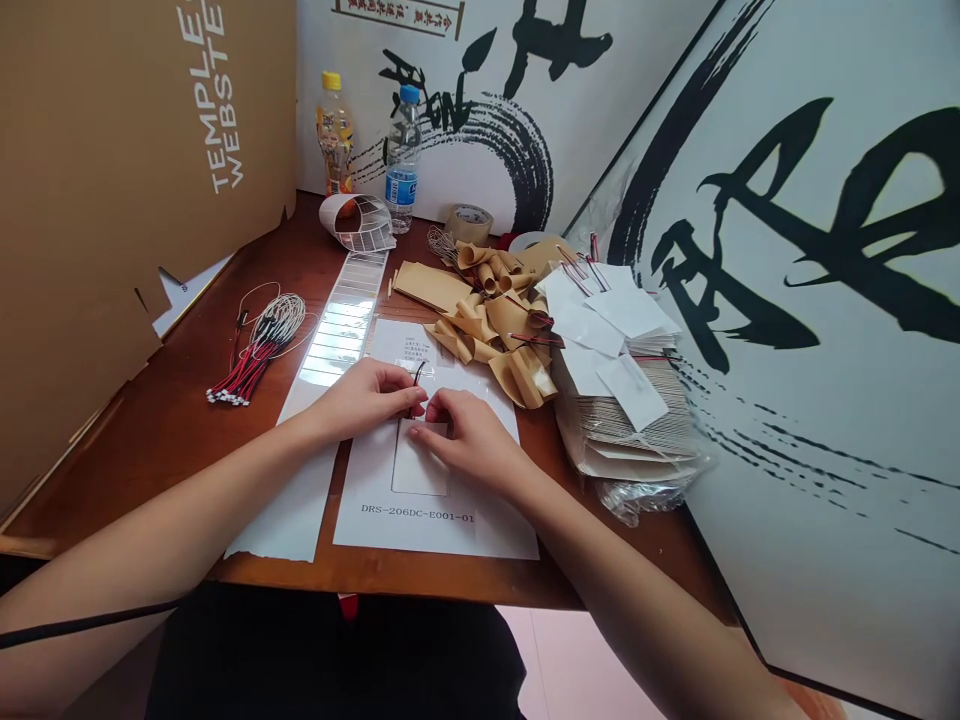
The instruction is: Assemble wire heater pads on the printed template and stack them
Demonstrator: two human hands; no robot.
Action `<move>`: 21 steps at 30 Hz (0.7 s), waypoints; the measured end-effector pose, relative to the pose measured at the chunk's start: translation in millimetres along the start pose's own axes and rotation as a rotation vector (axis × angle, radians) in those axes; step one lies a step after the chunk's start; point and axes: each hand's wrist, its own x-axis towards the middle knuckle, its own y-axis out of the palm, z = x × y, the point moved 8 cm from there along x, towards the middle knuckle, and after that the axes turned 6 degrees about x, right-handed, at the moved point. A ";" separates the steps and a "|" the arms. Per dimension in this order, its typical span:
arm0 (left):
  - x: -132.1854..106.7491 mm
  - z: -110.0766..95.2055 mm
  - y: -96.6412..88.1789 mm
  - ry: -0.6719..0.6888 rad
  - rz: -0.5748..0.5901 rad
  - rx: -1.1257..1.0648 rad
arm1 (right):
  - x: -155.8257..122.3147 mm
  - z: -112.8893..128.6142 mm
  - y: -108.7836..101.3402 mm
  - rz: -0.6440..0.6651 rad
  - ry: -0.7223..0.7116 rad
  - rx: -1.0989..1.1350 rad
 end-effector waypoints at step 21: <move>-9.2 -3.4 10.6 0.004 0.230 0.343 | 1.9 -7.4 -1.0 0.037 0.035 0.203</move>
